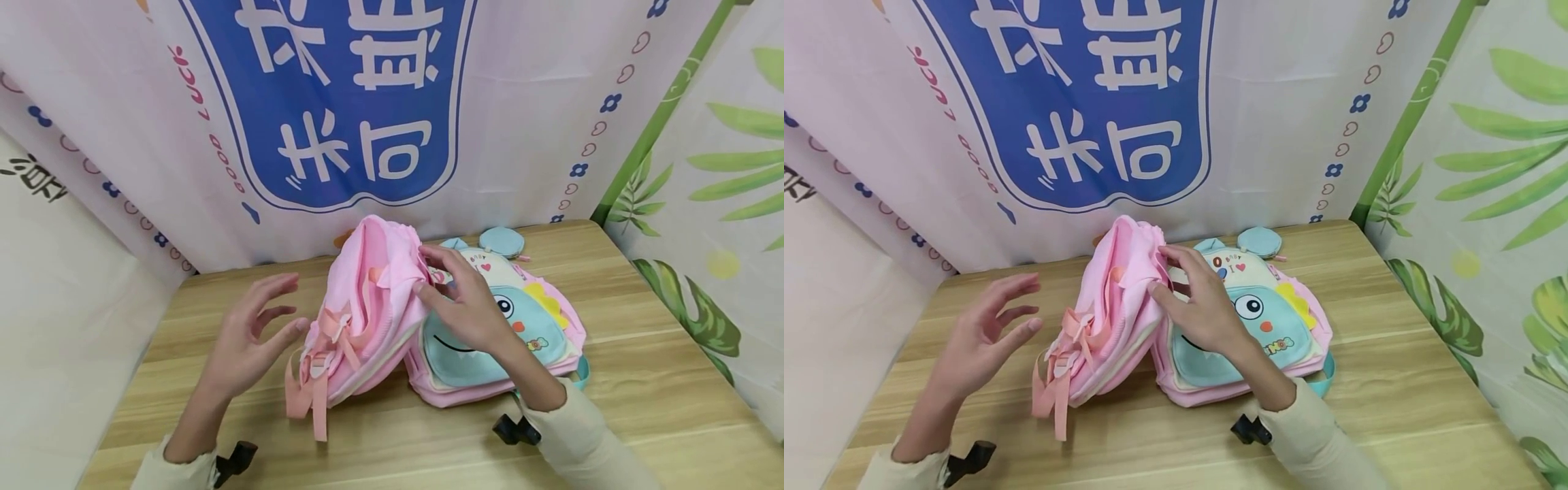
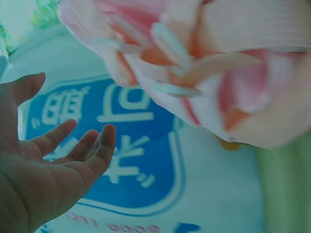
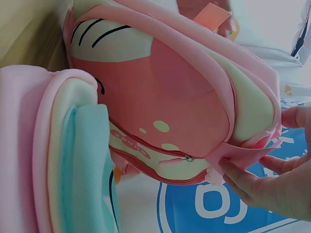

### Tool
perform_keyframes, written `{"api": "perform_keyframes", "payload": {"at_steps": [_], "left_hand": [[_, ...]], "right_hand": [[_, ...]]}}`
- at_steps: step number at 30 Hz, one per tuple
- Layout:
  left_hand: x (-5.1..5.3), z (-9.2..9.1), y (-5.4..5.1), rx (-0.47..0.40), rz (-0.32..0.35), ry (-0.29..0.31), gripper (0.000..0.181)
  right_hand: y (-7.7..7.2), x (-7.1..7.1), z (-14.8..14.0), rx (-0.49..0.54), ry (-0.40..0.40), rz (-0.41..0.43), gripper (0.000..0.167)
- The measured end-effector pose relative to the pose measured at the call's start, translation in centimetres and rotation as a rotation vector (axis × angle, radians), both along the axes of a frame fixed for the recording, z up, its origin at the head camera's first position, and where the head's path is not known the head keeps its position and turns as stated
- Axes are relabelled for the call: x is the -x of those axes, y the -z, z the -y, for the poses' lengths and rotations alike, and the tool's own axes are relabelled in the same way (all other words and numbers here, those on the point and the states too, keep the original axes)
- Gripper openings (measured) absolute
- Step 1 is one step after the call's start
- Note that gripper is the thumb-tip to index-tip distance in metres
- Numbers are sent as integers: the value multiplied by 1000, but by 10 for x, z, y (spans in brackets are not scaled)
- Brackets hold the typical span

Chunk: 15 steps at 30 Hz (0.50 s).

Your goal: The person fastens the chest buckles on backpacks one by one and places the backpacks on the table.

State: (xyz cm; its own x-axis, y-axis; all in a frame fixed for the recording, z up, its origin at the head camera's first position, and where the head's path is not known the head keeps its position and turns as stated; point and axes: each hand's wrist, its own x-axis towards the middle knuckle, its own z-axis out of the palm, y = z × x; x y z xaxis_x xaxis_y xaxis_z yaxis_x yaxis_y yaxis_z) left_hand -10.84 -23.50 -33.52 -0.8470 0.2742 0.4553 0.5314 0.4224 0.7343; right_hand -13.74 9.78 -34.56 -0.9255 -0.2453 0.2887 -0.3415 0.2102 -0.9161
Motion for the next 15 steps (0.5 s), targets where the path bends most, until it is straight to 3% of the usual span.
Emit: {"api": "perform_keyframes", "payload": {"at_steps": [8,15], "left_hand": [[0,25,36,73,132,-52,63],[-6,39,56,157,272,-117,68]], "right_hand": [[5,0,-4,-43,15,6,57],[8,-1,-4,-72,40,36,60]]}}
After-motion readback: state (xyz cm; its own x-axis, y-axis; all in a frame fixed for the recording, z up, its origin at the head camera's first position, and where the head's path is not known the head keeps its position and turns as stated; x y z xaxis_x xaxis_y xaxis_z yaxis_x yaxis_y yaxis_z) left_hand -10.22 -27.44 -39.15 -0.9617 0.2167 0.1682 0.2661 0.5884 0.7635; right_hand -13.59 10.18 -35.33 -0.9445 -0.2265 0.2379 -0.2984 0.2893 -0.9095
